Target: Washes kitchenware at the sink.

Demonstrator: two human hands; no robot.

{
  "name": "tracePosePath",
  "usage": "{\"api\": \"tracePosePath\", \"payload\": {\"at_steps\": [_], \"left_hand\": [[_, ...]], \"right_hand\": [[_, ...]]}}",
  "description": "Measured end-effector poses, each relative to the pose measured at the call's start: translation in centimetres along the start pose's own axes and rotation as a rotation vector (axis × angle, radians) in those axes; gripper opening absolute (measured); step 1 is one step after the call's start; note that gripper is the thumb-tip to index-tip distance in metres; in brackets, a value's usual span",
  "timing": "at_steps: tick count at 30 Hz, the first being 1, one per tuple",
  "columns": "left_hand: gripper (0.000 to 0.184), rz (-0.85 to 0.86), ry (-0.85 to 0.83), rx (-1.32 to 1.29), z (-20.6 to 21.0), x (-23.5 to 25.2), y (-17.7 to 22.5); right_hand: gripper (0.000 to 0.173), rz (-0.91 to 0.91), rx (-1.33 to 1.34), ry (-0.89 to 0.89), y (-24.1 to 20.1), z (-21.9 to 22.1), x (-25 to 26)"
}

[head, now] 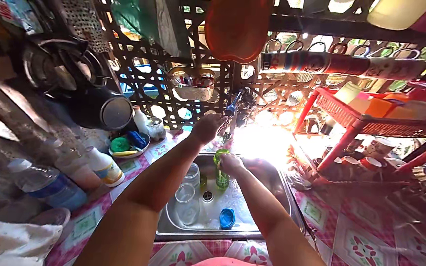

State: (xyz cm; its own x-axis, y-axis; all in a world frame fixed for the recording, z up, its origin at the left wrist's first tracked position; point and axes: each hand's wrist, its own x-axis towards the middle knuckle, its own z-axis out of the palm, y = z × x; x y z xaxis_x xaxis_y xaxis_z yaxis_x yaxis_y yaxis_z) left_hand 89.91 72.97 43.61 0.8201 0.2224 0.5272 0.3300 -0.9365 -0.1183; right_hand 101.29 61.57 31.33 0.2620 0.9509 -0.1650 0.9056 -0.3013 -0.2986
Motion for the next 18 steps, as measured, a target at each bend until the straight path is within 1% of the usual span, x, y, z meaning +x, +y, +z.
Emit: {"api": "tracePosePath", "payload": {"at_steps": [3, 6, 9, 13, 18], "left_hand": [[0.037, 0.006, -0.021, 0.025, -0.3, 0.7, -0.1], [0.038, 0.003, -0.039, 0.053, -0.1, 1.3, 0.1], [0.036, 0.003, -0.020, 0.079, 0.1, 1.4, 0.3], [0.033, 0.013, 0.028, 0.099, 0.4, 1.5, 0.5], [0.032, -0.015, 0.013, 0.102, 0.5, 1.6, 0.8]], "right_hand": [[0.050, -0.010, 0.013, 0.022, -0.1, 0.3, 1.5], [0.049, 0.004, 0.018, 0.001, -0.7, -0.5, 2.4], [0.047, 0.022, 0.013, -0.016, -1.1, -0.7, 3.1], [0.039, 0.044, 0.018, 0.038, -0.5, -0.1, 3.7], [0.038, 0.025, -0.007, 0.059, -0.4, 0.2, 3.5]]}}
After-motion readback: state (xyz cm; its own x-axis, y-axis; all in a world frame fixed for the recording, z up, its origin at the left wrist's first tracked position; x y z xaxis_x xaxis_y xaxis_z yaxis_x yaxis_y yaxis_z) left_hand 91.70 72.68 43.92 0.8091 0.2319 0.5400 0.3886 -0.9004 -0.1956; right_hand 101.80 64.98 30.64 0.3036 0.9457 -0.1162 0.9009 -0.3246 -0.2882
